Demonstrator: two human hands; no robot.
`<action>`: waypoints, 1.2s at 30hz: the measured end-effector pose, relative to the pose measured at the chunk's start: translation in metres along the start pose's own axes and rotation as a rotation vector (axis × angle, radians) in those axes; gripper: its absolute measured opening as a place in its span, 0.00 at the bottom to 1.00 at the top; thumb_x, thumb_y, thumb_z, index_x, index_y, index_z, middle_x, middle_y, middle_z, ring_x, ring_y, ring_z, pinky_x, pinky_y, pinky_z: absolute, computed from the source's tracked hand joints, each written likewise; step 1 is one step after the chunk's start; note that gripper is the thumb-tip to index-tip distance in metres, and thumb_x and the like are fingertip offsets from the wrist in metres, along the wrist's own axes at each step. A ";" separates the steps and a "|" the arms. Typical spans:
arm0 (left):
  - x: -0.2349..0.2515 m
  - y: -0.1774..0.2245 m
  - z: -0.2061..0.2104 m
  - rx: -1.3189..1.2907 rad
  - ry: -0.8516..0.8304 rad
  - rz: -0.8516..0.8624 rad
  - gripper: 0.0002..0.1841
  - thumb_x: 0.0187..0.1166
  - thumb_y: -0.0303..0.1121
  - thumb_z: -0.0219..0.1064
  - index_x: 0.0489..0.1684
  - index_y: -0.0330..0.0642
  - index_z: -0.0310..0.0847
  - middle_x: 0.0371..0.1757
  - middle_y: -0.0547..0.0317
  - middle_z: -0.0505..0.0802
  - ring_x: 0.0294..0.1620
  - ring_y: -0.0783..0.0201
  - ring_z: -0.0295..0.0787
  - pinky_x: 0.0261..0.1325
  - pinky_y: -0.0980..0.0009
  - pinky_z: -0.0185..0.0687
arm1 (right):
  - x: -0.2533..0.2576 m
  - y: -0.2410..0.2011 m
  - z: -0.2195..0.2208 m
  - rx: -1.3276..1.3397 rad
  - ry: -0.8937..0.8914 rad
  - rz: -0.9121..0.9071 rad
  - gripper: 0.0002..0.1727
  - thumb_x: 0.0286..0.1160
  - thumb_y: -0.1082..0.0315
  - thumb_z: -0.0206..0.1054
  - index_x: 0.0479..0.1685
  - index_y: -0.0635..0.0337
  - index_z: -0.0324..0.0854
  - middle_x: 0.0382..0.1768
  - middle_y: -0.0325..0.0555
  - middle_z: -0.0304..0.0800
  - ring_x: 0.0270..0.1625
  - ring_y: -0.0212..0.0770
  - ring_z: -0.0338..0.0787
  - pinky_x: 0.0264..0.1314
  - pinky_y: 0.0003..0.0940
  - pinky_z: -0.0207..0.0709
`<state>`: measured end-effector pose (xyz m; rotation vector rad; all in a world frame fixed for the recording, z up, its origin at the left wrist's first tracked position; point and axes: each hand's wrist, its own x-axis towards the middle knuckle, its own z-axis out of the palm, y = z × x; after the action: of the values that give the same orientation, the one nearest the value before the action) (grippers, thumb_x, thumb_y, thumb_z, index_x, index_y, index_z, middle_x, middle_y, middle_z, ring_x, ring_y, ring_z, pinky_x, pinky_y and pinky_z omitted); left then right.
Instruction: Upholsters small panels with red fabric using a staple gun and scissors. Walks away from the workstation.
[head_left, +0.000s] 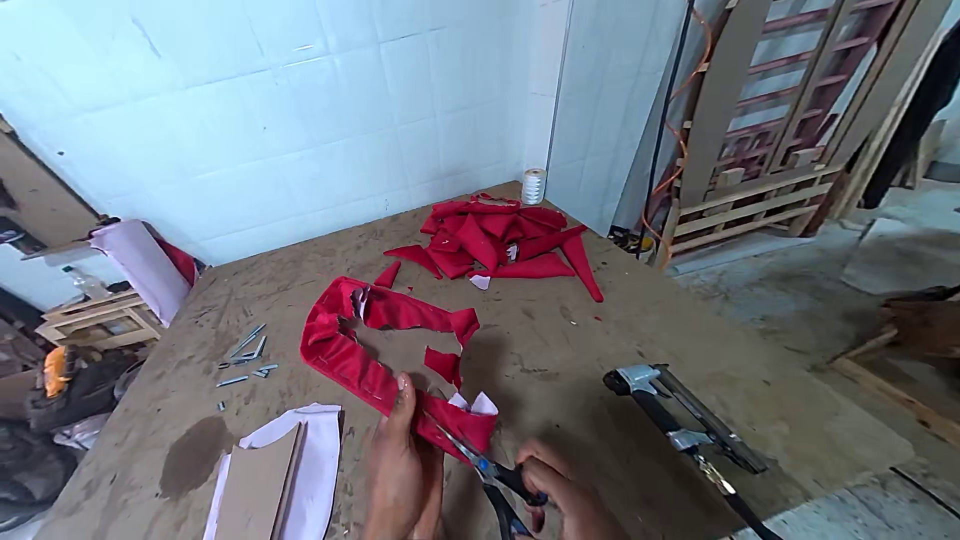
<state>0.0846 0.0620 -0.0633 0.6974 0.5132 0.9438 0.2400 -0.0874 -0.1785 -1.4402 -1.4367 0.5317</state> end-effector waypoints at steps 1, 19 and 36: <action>-0.001 -0.004 0.002 0.008 0.005 0.016 0.27 0.95 0.48 0.47 0.74 0.29 0.69 0.62 0.31 0.89 0.63 0.42 0.90 0.69 0.43 0.86 | 0.003 0.004 0.002 0.008 0.004 -0.015 0.22 0.57 0.57 0.86 0.28 0.60 0.77 0.50 0.54 0.83 0.45 0.43 0.87 0.40 0.38 0.87; -0.003 -0.035 0.024 0.033 0.071 0.107 0.26 0.93 0.48 0.50 0.79 0.37 0.63 0.62 0.40 0.89 0.64 0.48 0.90 0.70 0.43 0.85 | 0.005 0.029 0.024 0.338 0.141 -0.164 0.17 0.65 0.65 0.80 0.24 0.65 0.76 0.42 0.56 0.85 0.47 0.42 0.86 0.47 0.34 0.82; -0.012 -0.056 0.028 0.086 0.048 0.638 0.11 0.88 0.38 0.61 0.62 0.51 0.80 0.51 0.60 0.96 0.56 0.64 0.94 0.64 0.60 0.89 | -0.005 -0.001 0.025 -0.045 0.413 0.137 0.31 0.59 0.40 0.76 0.35 0.64 0.82 0.50 0.60 0.84 0.48 0.50 0.88 0.46 0.48 0.84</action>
<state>0.1285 0.0202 -0.0843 0.9428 0.3767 1.5436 0.2172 -0.0836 -0.1892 -1.5839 -1.0336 0.2647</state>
